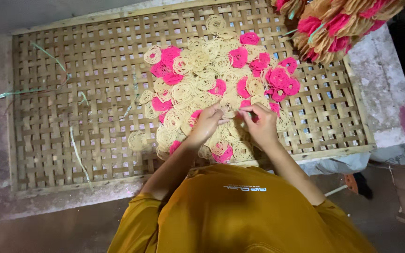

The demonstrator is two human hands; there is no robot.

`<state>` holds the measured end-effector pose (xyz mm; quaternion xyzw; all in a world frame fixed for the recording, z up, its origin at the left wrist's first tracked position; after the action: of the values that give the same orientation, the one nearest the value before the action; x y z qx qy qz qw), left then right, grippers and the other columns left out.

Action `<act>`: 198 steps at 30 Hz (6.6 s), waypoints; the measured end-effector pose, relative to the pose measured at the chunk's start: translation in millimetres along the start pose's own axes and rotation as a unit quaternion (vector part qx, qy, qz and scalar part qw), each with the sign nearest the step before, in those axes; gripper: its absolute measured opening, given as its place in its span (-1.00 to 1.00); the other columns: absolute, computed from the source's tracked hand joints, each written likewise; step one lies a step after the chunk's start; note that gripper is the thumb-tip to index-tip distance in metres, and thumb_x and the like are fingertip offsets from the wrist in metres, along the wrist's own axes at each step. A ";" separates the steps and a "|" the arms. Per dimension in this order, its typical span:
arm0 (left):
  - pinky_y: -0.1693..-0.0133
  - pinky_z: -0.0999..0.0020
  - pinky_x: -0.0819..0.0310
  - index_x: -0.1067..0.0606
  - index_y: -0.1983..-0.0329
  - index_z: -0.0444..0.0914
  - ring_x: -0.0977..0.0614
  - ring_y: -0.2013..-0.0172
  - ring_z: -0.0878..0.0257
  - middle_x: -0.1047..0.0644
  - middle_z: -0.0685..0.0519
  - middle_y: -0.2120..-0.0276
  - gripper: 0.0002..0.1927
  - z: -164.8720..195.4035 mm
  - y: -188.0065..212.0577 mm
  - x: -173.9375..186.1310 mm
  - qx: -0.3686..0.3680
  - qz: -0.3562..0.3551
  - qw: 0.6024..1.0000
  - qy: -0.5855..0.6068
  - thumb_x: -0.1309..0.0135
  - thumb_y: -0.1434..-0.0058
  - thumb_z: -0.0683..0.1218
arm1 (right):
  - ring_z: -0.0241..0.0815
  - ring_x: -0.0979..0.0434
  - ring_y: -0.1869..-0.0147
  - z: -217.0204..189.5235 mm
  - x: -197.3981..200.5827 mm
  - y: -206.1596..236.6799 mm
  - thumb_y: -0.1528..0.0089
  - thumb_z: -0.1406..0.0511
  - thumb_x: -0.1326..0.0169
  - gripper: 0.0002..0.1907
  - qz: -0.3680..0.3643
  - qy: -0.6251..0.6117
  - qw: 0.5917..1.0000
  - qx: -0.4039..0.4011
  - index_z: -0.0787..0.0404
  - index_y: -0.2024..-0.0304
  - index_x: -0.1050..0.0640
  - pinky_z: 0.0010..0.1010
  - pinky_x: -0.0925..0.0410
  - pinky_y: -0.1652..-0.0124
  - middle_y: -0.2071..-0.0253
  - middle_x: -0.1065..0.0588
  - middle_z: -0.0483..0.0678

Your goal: The person assembles decorative items by picking up beige and pink coiled pieces from a woven tray and tying them together with green string. They then place the finished bundles onto a growing stack on the right side of the tray.

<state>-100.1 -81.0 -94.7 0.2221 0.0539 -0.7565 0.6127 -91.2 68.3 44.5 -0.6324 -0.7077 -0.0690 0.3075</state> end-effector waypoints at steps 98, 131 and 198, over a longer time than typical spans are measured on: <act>0.25 0.40 -0.65 -0.58 0.05 -0.32 -0.67 0.34 0.33 -0.64 -0.01 0.31 -0.83 79.7 22.9 -26.7 -0.105 0.089 0.940 -0.311 -0.03 -0.36 -0.28 | -0.19 -0.57 0.25 7.8 -18.4 -1.0 -0.27 0.37 -0.23 -0.91 -0.003 0.038 0.999 0.035 0.21 0.18 -0.60 -0.31 -0.42 0.21 0.25 -0.60 -0.03; 0.00 0.15 -0.51 -0.63 0.07 -0.17 -0.63 0.05 0.12 -0.64 0.02 0.13 -0.80 163.6 -42.8 58.7 -0.237 0.197 0.676 -0.669 -0.05 -0.32 -0.14 | -0.42 -0.44 0.34 33.8 -1.4 -31.0 -0.30 0.42 -0.16 -0.81 0.013 -0.154 0.985 -0.071 0.30 0.05 -0.68 -0.59 -0.31 0.33 0.34 -0.51 -0.14; -0.13 0.07 -0.50 -0.46 -0.29 -0.11 -0.65 -0.02 -0.10 -0.61 -0.13 -0.07 -0.62 122.1 -39.5 55.7 -0.058 0.185 0.734 -0.650 0.01 -0.42 -0.13 | -0.44 -0.51 0.21 49.0 1.3 -16.2 -0.39 0.43 -0.04 -0.86 0.032 -0.258 0.963 -0.069 0.36 0.10 -0.61 -0.59 -0.39 0.19 0.25 -0.57 -0.11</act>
<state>-179.0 -164.9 -15.3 -0.3543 -0.3565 -0.5835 0.6379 -123.5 90.1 10.7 -0.6709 -0.7358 0.0574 0.0724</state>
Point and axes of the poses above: each hand's wrist, its own y-axis away from the middle knuckle, its own x-axis out of the back of the hand, z = x × y, the point moved 10 cm from there along -y, towards the middle knuckle
